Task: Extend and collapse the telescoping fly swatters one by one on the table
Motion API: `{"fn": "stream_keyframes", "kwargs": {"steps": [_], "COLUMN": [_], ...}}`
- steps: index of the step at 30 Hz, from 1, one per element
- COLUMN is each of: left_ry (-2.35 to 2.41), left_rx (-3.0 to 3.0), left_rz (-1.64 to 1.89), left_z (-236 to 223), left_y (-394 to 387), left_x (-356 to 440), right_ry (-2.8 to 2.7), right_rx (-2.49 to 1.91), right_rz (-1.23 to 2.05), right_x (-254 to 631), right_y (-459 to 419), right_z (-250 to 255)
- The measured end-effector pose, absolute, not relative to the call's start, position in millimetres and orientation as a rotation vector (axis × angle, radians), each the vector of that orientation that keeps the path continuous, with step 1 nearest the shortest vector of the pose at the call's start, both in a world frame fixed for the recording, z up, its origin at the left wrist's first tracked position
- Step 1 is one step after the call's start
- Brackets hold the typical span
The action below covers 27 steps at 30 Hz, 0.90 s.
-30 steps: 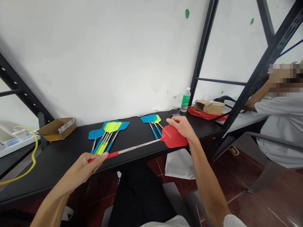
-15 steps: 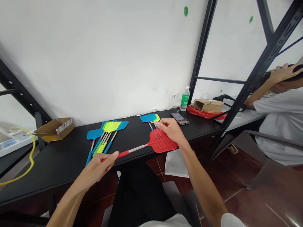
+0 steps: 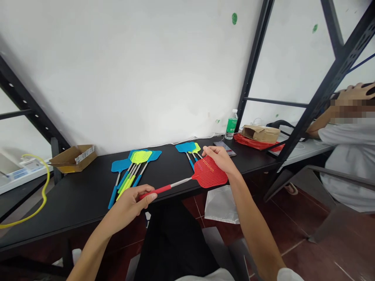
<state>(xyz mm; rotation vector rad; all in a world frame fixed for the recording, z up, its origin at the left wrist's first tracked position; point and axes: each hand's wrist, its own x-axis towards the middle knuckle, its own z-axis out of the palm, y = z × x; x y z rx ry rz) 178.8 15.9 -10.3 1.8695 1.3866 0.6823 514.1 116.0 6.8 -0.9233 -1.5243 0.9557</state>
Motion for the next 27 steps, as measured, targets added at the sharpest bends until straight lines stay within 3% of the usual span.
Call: {"fn": "stream_keyframes", "kwargs": {"steps": [7, 27], "left_ry": [1.372, 1.403], "left_rx": [1.841, 1.780], "left_rz": [0.739, 1.025], "left_z": [-13.0, -14.2], "left_y": [15.6, 16.1], "left_x": [180.7, 183.0], "right_ry": [-1.408, -1.288], "right_rx": [-0.846, -0.557], "right_rz": [1.270, 1.462], "right_x": [513.2, 514.5], "right_y": [121.8, 118.0], "right_z": [2.8, 0.7]}}
